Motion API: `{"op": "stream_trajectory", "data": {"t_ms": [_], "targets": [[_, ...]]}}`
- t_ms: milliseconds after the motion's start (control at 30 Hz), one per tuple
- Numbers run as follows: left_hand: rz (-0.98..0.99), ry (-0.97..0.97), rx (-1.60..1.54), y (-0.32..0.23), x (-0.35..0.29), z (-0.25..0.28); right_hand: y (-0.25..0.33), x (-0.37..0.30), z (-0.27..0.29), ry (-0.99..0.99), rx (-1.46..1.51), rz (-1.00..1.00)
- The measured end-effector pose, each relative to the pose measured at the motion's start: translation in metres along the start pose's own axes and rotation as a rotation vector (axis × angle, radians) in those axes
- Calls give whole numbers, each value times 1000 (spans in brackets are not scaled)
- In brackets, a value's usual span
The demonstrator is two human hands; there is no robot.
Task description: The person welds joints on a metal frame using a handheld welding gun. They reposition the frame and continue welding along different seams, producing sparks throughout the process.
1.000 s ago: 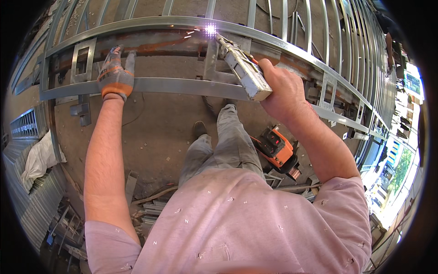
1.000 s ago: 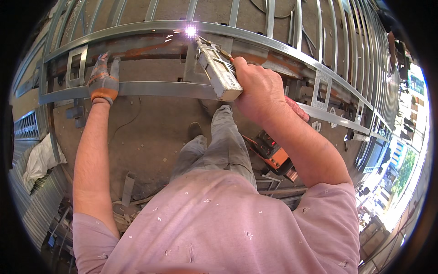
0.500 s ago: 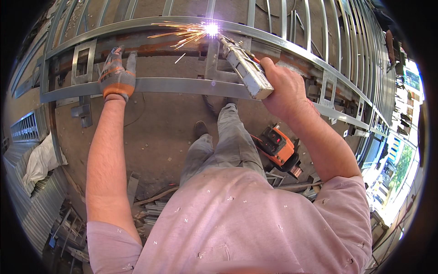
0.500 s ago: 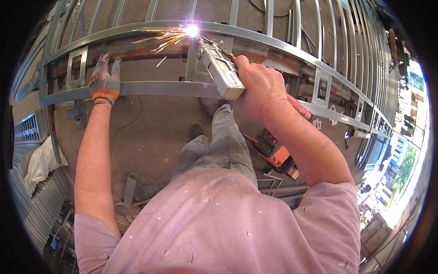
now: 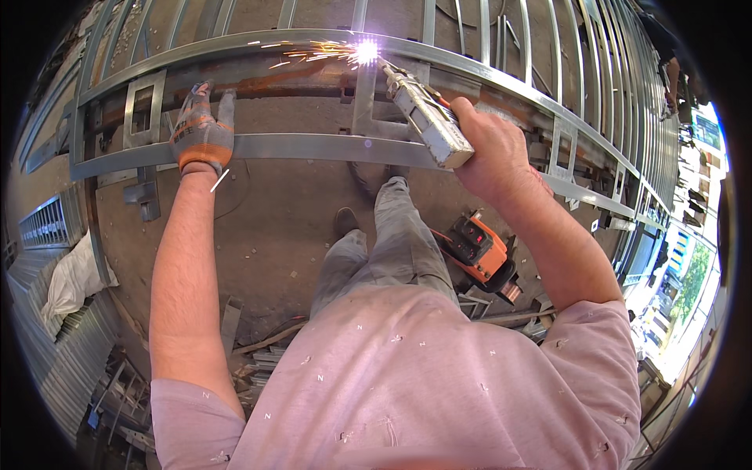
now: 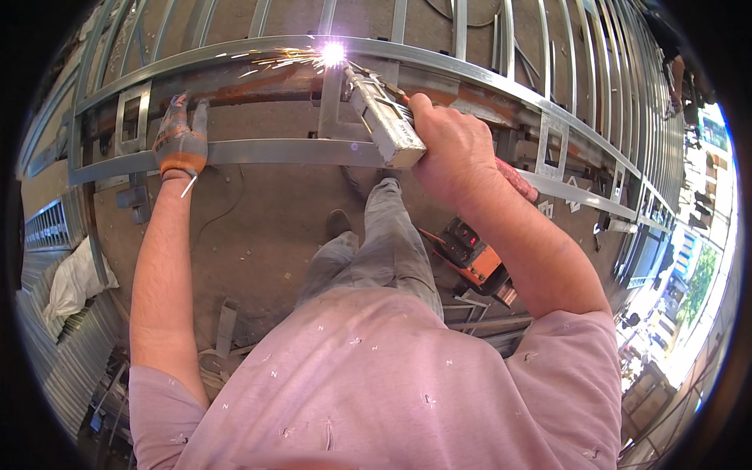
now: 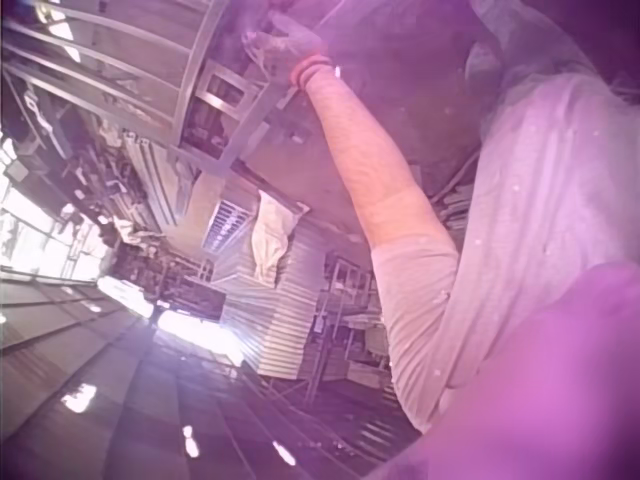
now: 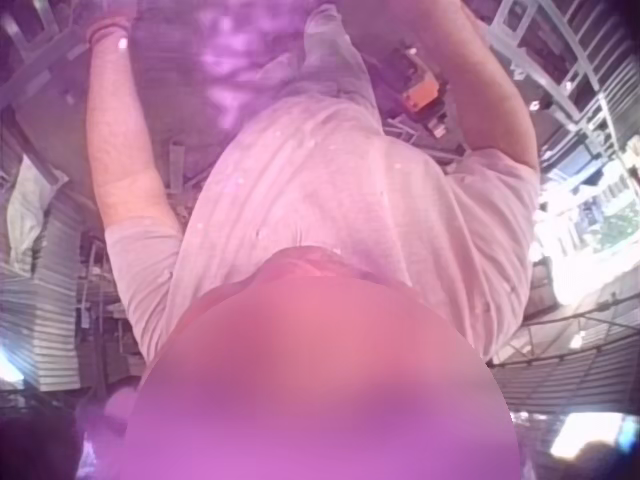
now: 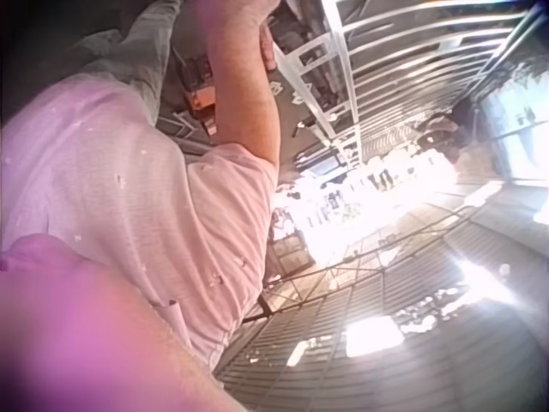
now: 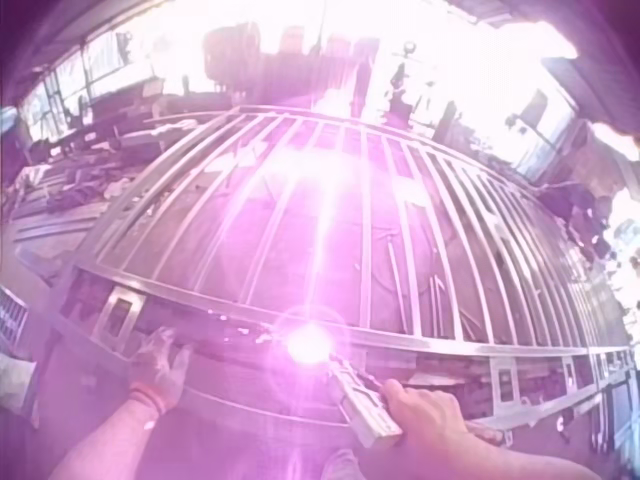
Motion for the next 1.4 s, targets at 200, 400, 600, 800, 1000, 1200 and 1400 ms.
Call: {"op": "stream_trajectory", "data": {"t_ms": [200,400,600,800,1000,1200,1400], "targets": [[12,20,15,-3,-1,4,-2,-2,0,-9,-5,0],[31,48,5,-3,-2,4,-3,-3,1,-10,1,-1],[6,11,8,-3,-2,4,-3,-4,1,1,-10,-14],[-8,-1,5,0,0,2,-6,-5,2,4,-20,-26],[-11,-12,-17,-1,0,2,-8,-17,6,3,-2,-3],[29,57,-5,-3,-1,4,-22,-74,25,29,131,-16],[25,42,-31,-4,-3,8,-92,-125,94,4,342,-78]]}}
Point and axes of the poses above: each hand's wrist, its own x-axis towards the middle knuckle, its own z-axis out of the back of the hand, y = z × x, the point moved 4 cm from there along x, towards the middle knuckle, and after that the axes turned 4 degrees about y, right-handed, at the moved point
